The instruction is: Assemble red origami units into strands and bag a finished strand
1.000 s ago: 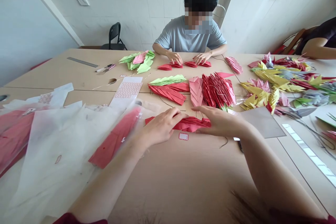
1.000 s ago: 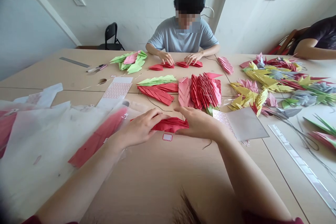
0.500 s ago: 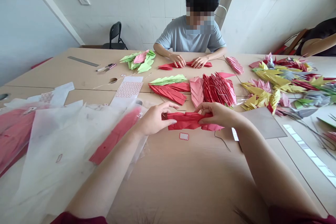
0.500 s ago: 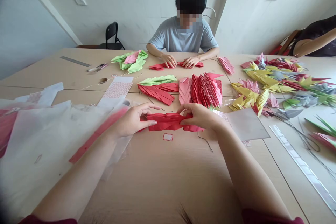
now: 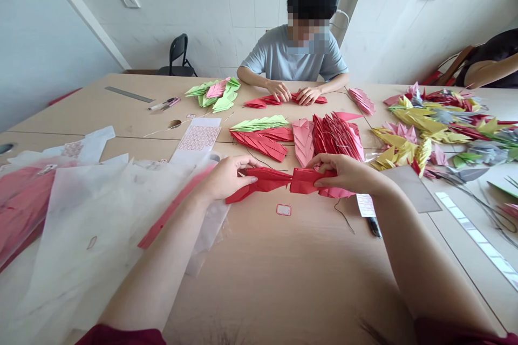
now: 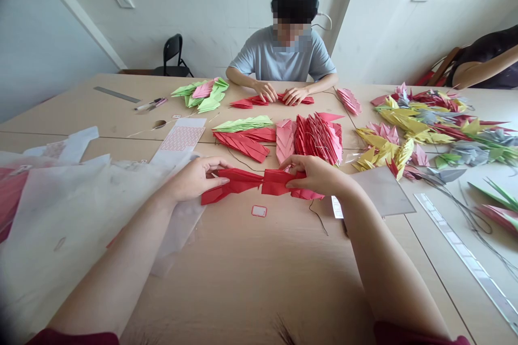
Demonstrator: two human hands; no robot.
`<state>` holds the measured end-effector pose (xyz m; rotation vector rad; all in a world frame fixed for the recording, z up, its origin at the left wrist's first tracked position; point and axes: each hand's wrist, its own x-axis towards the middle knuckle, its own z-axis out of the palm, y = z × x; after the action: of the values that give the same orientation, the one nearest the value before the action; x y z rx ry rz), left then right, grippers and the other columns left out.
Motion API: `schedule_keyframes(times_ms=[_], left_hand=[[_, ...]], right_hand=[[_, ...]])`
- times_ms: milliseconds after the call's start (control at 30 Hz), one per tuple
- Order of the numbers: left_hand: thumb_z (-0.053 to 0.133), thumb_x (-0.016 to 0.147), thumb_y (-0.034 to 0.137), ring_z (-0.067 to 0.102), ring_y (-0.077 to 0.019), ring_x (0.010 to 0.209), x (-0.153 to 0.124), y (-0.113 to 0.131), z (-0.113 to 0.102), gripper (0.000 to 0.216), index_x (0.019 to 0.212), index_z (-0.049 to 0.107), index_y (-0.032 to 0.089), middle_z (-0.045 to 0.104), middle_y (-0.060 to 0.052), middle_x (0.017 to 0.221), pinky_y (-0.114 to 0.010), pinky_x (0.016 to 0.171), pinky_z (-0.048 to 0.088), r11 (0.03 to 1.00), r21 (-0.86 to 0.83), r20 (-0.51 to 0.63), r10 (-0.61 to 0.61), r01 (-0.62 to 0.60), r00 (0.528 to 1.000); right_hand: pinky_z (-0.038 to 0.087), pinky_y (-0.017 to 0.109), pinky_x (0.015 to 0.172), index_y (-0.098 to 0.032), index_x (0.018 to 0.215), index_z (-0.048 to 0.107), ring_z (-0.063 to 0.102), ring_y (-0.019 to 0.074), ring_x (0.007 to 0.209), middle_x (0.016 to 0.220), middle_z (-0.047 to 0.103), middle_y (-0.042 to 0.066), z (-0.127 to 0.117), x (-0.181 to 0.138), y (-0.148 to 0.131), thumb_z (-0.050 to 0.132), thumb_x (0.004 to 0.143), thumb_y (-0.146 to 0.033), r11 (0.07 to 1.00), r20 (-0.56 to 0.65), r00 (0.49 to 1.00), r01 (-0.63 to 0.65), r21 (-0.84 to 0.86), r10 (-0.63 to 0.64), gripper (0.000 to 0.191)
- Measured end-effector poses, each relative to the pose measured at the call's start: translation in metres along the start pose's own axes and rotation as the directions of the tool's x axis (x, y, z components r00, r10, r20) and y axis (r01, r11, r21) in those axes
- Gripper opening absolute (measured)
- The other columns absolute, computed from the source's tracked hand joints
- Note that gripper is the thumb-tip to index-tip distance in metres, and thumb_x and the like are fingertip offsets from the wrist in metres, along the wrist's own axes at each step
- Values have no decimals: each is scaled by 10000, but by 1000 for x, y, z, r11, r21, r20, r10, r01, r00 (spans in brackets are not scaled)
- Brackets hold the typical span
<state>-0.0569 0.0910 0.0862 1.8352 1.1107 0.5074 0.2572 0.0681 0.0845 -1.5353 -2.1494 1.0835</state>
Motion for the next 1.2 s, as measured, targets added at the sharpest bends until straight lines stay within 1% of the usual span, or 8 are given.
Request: schedule_keyframes(times_ms=[167,333,633,800,967,1100,1133,1200], left_hand=[[596,795,209,671,-208,958,-1,0,-1,328,1119,648,225,693,-47,1092,-296,762,533,991,-93,65,-89,95,994],[513,756,158,638,-157,740,-1,4,2,439,1177,612,229,683,-28,961,-245,598,465,924,-295,120,-215,241,969],[496,663,151,570,-124,604,11,-11,19,413,1057,619,149,669,-44,846,-227,541,403,759,-577,153,-263,302,953],[519,648,162,560,-116,582,20,-30,31,391,1019,643,162,667,-35,808,-206,480,341,678,-628,267,-273,381,924],[515,635,149,622,-130,711,22,-36,34,349,944,675,167,700,-48,920,-205,557,406,584,-692,344,-251,425,905],[504,646,168,573,-108,608,23,-41,38,351,957,667,181,683,-30,846,-195,468,328,598,-657,382,-260,459,887],[502,650,175,553,-102,576,24,-43,40,358,969,662,184,679,-26,839,-195,447,302,609,-643,379,-275,465,884],[504,653,177,542,-97,560,24,-44,42,374,994,657,184,679,-24,847,-194,445,303,620,-628,367,-296,470,882]], right_hand=[[459,282,681,-267,1102,616,618,172,800,929,669,14,-5,-5,0,672,752,-355,999,-75,997,17,-28,-19,365],[466,291,702,-279,1105,606,620,183,844,960,666,13,-7,-7,-2,670,761,-376,999,-75,997,21,-43,-24,362],[466,291,682,-269,1121,595,614,180,817,918,664,11,-10,-11,-5,669,781,-411,998,-4,999,54,28,-54,376],[477,294,716,-260,1127,598,622,192,864,944,674,20,-13,-15,-7,678,776,-440,997,-31,998,63,36,-62,402],[483,289,669,-277,1140,602,644,189,808,918,694,11,-17,-14,-3,658,787,-372,998,37,998,42,-42,-40,369],[473,285,580,-288,1101,627,659,190,708,878,719,12,-7,-8,8,664,768,-319,990,245,969,2,-138,32,336],[482,289,590,-287,1094,631,666,199,732,914,723,20,-2,-5,10,685,752,-326,985,256,966,0,-172,45,349],[514,317,686,-280,1129,625,672,238,882,1064,704,48,10,-1,9,728,717,-349,973,181,983,23,-229,19,430]])
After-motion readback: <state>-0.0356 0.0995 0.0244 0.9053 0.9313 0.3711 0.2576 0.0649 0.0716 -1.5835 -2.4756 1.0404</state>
